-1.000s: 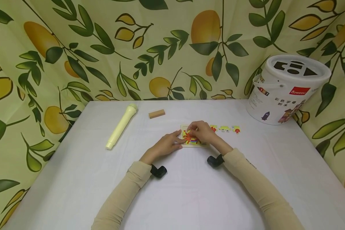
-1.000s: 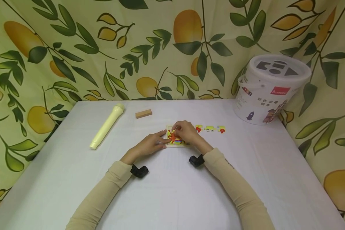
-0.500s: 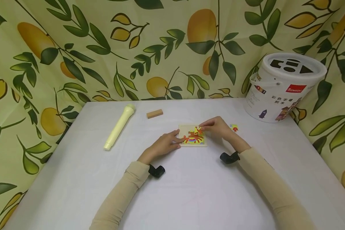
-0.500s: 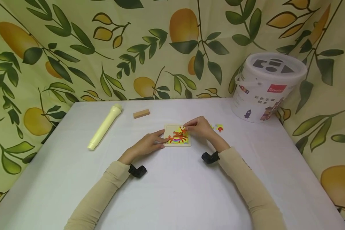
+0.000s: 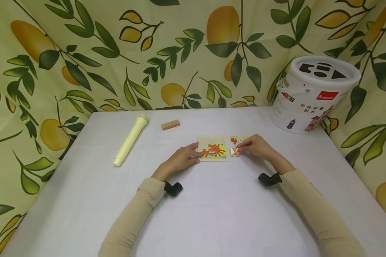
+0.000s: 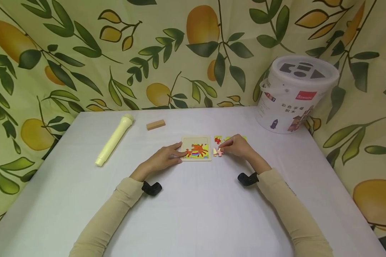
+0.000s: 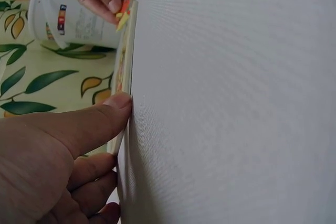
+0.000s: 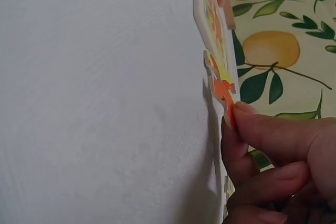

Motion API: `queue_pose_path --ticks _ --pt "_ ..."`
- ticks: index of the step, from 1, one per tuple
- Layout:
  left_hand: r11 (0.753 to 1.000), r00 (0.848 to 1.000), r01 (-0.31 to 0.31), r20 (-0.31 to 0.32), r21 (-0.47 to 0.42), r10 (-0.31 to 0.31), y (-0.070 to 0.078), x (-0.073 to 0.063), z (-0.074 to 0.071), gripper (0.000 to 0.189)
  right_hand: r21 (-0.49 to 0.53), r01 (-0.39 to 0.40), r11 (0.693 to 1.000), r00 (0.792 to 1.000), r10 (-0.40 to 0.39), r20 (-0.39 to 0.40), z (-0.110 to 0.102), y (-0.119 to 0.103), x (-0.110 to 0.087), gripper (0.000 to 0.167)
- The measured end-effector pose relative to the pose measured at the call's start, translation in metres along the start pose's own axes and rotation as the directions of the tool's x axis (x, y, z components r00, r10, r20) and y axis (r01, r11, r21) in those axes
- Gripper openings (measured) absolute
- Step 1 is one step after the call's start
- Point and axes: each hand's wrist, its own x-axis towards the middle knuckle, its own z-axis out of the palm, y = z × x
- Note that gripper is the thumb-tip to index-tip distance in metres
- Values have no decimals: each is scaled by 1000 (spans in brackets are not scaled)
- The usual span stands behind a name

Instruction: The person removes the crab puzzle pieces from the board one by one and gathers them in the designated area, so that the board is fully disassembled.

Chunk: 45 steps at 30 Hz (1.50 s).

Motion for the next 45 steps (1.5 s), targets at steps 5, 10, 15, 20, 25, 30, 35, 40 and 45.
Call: queue_pose_path --ticks 5,10,15,20,25,30,35,40,45 --pt "1000 1000 4 2 -8 -4 -1 0 1 37 -30 -27 999 1000 27 -8 0 2 1 20" --pt "1000 1000 9 -3 -15 -9 -1 -1 1 37 -91 -25 996 998 20 -52 2 -2 1 19" --pt "1000 1000 5 -1 -9 -5 -1 -1 0 38 -134 -25 991 996 13 -91 4 -8 0 17" --pt "1000 1000 -1 -7 -8 1 -1 -1 -1 37 -151 -16 988 993 -2 -120 5 -12 -1 16" --pt "1000 1000 2 -10 -1 -2 -1 0 -1 37 -161 5 987 988 -30 -150 7 -14 -3 14" --pt "1000 1000 0 -8 10 0 -1 0 -1 36 -146 16 989 987 -39 -157 9 -18 -1 14" --pt "1000 1000 -4 -10 13 4 -2 0 -2 36 -126 49 991 988 -66 -139 15 -31 8 20" --pt "1000 1000 -12 -9 -2 12 -3 0 0 35 -132 115 985 992 -122 -43 27 -48 21 30" --pt "1000 1000 16 6 -19 -16 -5 1 2 36 -158 130 979 991 -123 53 42 -61 32 41"
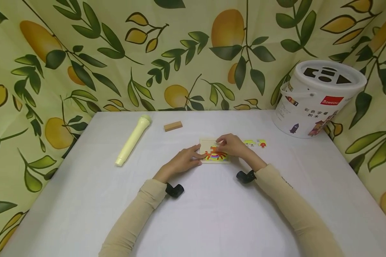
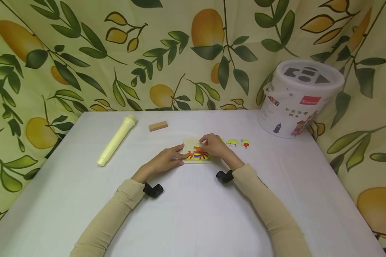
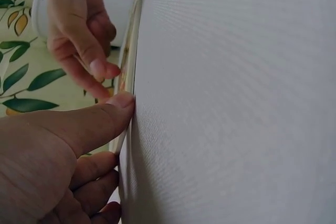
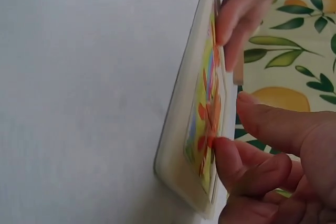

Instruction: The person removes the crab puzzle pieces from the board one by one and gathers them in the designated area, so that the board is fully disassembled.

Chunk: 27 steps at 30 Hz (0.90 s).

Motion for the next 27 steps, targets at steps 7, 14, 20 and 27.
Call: queue_pose_path --ticks 7,14,20,27 --pt "1000 1000 16 4 -11 -16 1 0 1 36 -5 -14 1000 1000 14 17 11 -5 2 42" --pt "1000 1000 14 0 -6 -14 2 0 0 36 -11 23 1000 1000 -23 -11 13 -5 0 36" --pt "1000 1000 26 1 -10 -26 4 0 0 36 -17 40 999 999 -41 -28 14 -5 -1 35" --pt "1000 1000 27 -4 -16 -27 5 1 1 35 -35 37 999 998 -38 -40 15 -6 -2 37"
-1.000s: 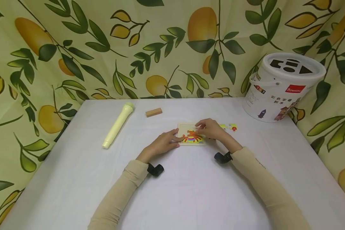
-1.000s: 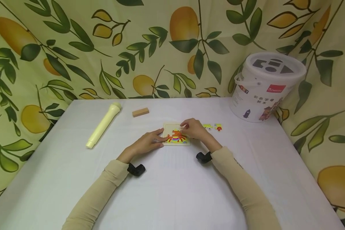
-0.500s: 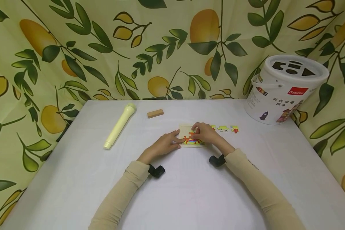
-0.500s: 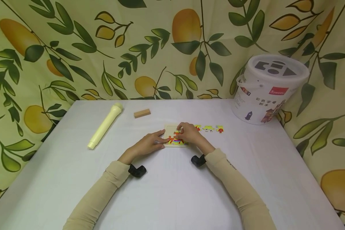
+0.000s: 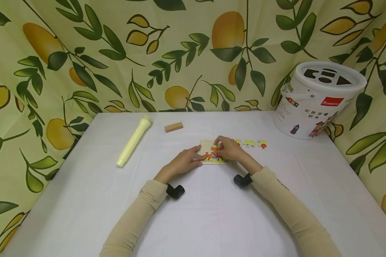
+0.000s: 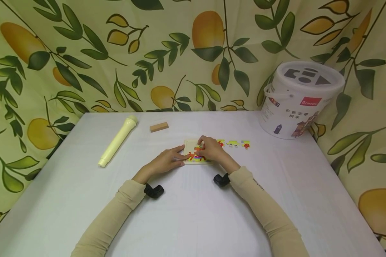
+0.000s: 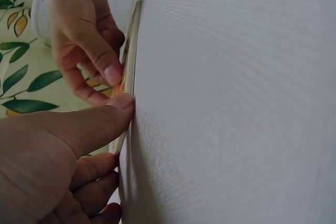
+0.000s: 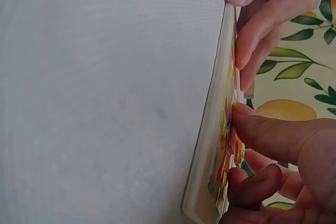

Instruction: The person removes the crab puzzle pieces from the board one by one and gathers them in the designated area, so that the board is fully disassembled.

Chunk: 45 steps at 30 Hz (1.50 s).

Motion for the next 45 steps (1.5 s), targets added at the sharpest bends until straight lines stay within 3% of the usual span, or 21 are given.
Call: queue_pose_path --ticks 7,11,16,30,45 --pt "1000 1000 -7 3 10 7 0 0 -1 36 7 4 1000 1000 -3 -14 0 2 1 38" --pt "1000 1000 -6 6 21 6 0 -1 -1 36 65 21 998 999 -18 -48 -3 4 1 28" --pt "1000 1000 7 4 14 -7 0 0 0 36 163 -32 986 998 40 -49 -8 9 2 16" --pt "1000 1000 10 9 20 -10 -2 1 0 36 305 -160 939 981 185 -52 -7 10 4 21" --pt "998 999 47 22 41 -48 4 3 -2 36 224 -158 962 985 169 -30 -14 11 7 27"
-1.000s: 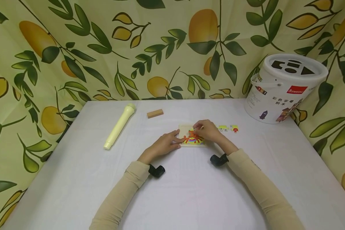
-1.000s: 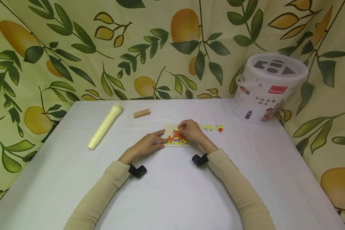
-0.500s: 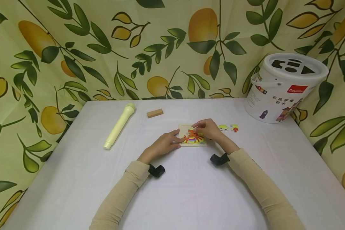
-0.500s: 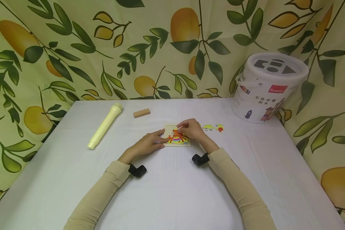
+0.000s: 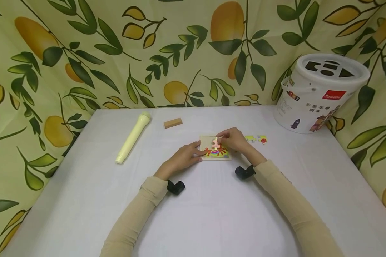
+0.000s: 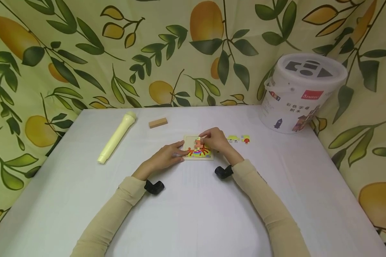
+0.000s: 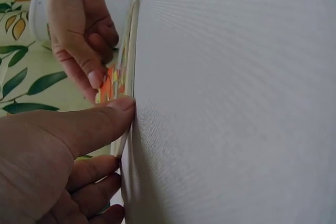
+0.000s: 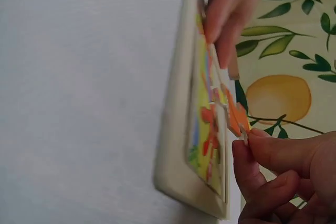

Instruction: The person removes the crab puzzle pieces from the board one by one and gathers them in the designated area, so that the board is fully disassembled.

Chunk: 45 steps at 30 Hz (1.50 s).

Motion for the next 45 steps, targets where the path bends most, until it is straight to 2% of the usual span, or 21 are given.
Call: queue_pose_path --ticks 6,12,19,27,31,38,45 --pt "1000 1000 2 4 -4 -2 -1 1 0 36 55 -29 998 1000 29 7 -8 1 0 29" --pt "1000 1000 -17 -9 -1 17 -1 0 1 35 118 -68 991 998 67 13 -20 15 -6 30" --pt "999 998 -51 -26 14 51 -3 -1 3 35 72 -135 988 991 136 2 -42 39 -26 34" --pt "1000 1000 -8 -21 -7 8 -3 0 3 35 8 -158 987 986 158 -47 -69 76 -50 38" --pt "1000 999 -24 -27 -1 24 -3 0 3 35 -11 -167 986 985 166 -54 -69 82 -54 38" --pt "1000 999 -20 -36 -20 19 -3 -2 3 34 -69 -113 991 989 106 -102 -63 83 -50 32" --pt "999 999 -35 -27 -17 35 -3 -1 2 35 -117 -95 989 987 79 -140 -60 81 -53 25"
